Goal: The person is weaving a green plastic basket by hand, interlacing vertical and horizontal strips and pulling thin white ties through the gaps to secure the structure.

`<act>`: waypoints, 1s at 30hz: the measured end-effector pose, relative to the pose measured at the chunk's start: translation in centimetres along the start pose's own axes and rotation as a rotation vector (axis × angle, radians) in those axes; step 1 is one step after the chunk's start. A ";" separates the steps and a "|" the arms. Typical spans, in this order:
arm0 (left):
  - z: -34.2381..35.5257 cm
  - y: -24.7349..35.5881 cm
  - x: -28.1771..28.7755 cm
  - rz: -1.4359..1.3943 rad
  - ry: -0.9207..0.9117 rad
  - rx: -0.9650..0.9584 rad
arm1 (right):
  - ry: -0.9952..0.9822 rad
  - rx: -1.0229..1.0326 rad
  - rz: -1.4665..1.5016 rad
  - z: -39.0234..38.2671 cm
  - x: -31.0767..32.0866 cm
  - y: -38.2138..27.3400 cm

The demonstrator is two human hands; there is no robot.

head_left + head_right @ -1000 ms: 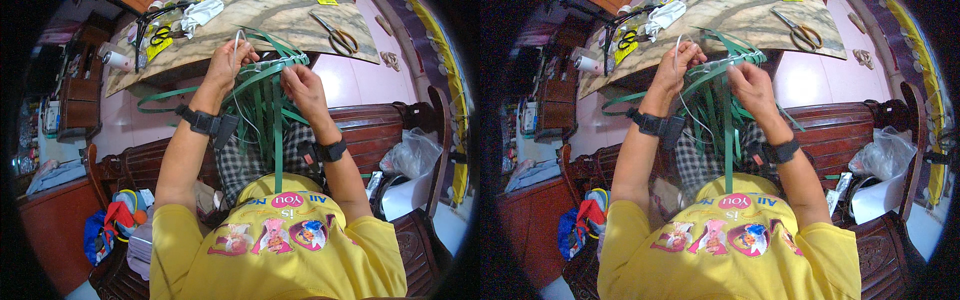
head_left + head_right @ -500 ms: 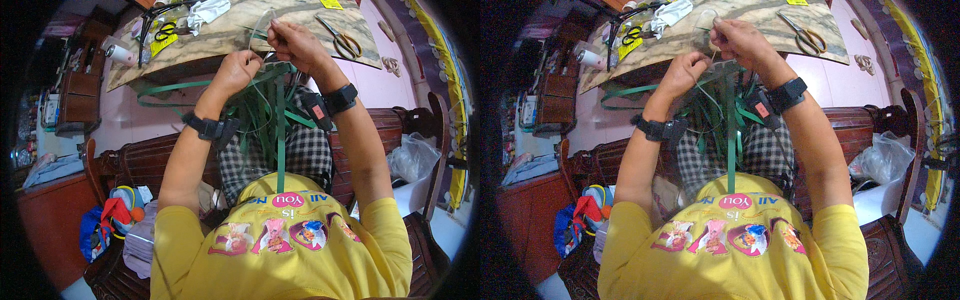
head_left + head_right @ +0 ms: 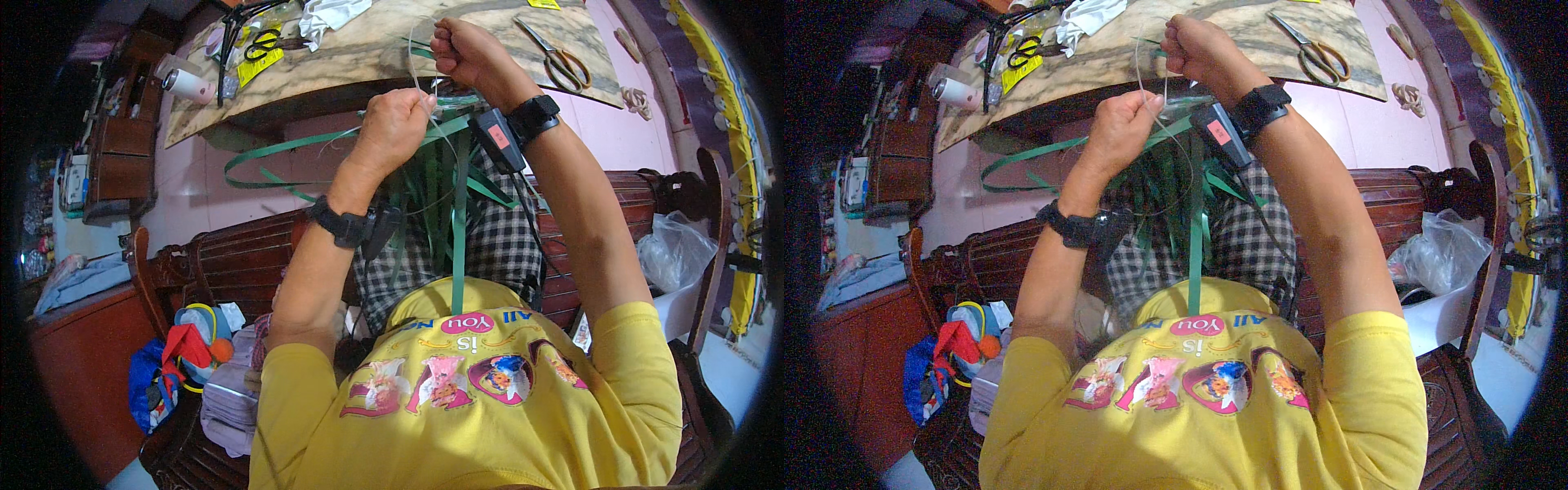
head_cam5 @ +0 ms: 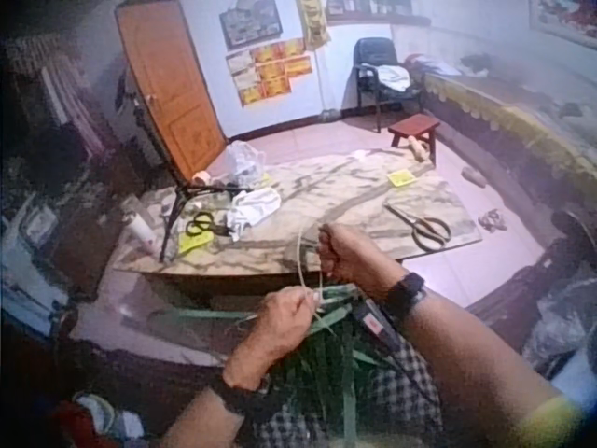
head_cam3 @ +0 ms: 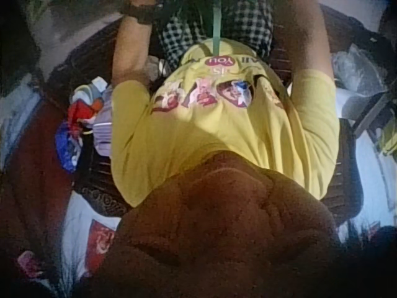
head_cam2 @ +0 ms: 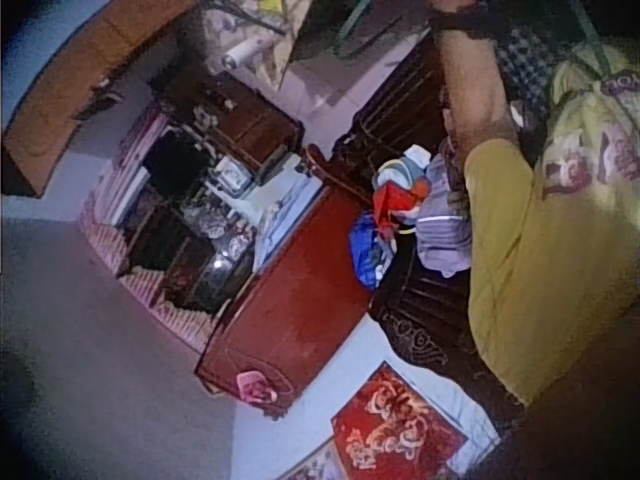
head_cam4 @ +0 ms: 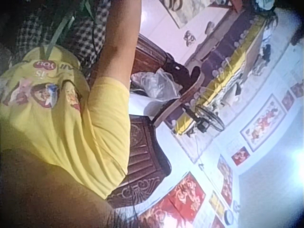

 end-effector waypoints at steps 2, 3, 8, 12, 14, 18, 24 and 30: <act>-0.7 -0.7 0.4 0.008 0.015 0.014 | 0.079 0.003 -0.045 -0.6 -2.4 0.0; -1.2 -1.0 0.7 0.002 0.037 0.014 | 0.165 0.016 -0.092 -1.1 -3.1 -0.2; -1.3 1.7 1.1 -0.008 0.062 -0.132 | 0.086 0.095 0.029 -4.1 -3.3 -1.7; -3.6 4.6 1.1 0.222 0.027 -0.193 | -0.120 0.140 0.056 -10.4 -4.8 -3.6; -4.2 5.7 0.1 0.223 -0.005 -0.150 | -0.090 0.188 0.054 -13.4 -4.7 -4.1; -5.4 9.1 -1.0 0.264 0.104 -0.226 | -0.095 0.262 0.207 -16.9 -3.6 -4.6; -6.3 10.9 -2.4 0.186 0.148 -0.277 | -0.177 0.419 0.376 -20.1 -3.0 -4.1; -6.6 11.4 -2.2 0.153 0.103 -0.262 | -0.175 0.476 0.428 -22.0 -3.3 -3.6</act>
Point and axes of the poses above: each hand's wrist, its own z-axis towards the middle knuckle, its own x-axis out of the back of the hand, y = z × x, the point moved 8 cm from there along z, towards the middle knuckle, and after that the axes turned 12 degrees about -y, right-handed, at the moved point
